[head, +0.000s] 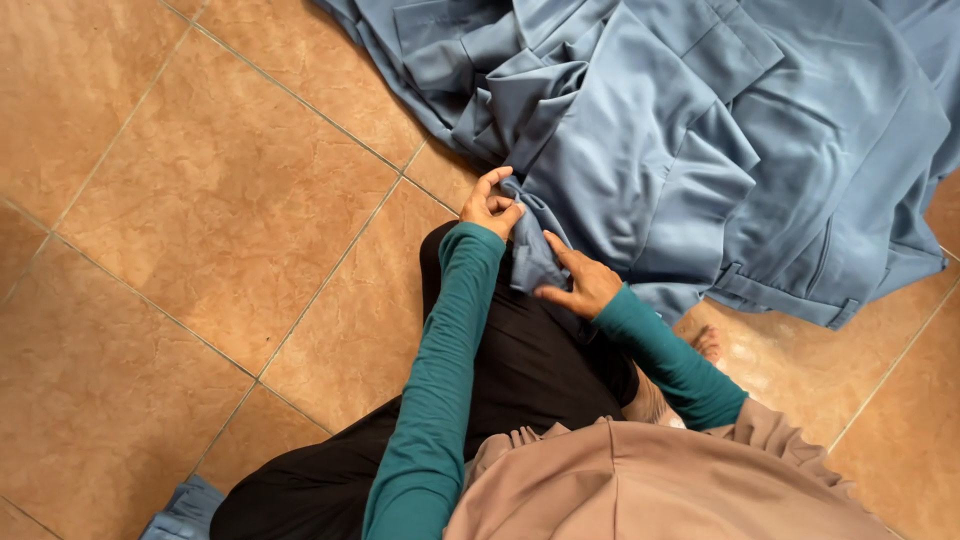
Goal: The person sits on a tiled floor and folds several pairs of light blue trousers by hand. They smooth the fabric, fold the legs together, and then fold the trousers into neat rectangular stacks, placing each finished pair on a growing pile.
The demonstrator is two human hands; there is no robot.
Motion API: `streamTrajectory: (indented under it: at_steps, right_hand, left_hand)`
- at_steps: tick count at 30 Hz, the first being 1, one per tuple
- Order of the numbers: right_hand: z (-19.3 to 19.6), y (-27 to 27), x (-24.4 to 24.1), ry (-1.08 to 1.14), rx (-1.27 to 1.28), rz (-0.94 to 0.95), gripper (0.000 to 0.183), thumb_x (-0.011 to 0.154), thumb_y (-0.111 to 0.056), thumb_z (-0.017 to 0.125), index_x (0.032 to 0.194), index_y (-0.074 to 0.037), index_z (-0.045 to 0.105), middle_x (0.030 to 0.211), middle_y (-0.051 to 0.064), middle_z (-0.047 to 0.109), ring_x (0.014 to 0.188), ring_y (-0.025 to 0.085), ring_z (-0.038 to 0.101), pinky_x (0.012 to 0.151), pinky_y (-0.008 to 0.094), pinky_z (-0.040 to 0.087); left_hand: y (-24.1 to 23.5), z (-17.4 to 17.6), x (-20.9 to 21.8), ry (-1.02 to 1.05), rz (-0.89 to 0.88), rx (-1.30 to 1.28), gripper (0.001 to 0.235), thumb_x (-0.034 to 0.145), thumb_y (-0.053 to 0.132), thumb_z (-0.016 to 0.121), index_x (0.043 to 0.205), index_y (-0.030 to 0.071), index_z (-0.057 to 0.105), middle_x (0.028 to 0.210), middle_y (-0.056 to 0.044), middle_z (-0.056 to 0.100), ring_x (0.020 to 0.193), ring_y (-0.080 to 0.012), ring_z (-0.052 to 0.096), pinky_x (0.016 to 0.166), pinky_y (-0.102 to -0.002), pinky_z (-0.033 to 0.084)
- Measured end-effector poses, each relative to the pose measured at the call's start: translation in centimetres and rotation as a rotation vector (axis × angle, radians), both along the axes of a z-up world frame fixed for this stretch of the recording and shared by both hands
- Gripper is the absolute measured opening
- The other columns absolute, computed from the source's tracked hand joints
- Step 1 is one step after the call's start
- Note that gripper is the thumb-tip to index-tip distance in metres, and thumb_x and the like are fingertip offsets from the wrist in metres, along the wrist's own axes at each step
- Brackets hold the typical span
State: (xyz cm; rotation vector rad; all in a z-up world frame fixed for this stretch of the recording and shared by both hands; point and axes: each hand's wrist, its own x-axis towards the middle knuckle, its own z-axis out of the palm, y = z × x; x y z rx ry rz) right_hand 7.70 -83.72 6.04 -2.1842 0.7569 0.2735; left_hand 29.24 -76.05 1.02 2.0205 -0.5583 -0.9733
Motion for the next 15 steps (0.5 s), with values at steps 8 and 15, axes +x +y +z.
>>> streamTrajectory:
  at_steps: [8,15]
  right_hand:
    - [-4.6,-5.0,8.2,-0.458,0.089,-0.321,0.024,0.083,-0.032,0.075,0.107,-0.030,0.071,0.084,0.000,0.071,0.084,0.021,0.070,0.080,0.039,0.055]
    - [11.4,-7.3,23.7,-1.118,0.084,-0.331,0.014,0.088,-0.016,0.067,0.100,-0.008,0.064,0.090,0.001,0.060,0.087,0.012,0.051,0.077,0.033,0.047]
  left_hand:
    - [2.8,3.9,2.7,0.421,0.321,-0.537,0.047,0.105,0.041,0.061,0.148,0.027,0.048,0.114,-0.002,0.075,0.112,-0.0145,0.066,0.097,-0.035,0.049]
    - [5.4,6.6,4.5,0.785,0.285,-0.465,0.100,0.072,0.083,0.043,0.158,0.032,0.035,0.139,-0.007,0.060,0.105,-0.0157,0.061,0.096,-0.032,0.050]
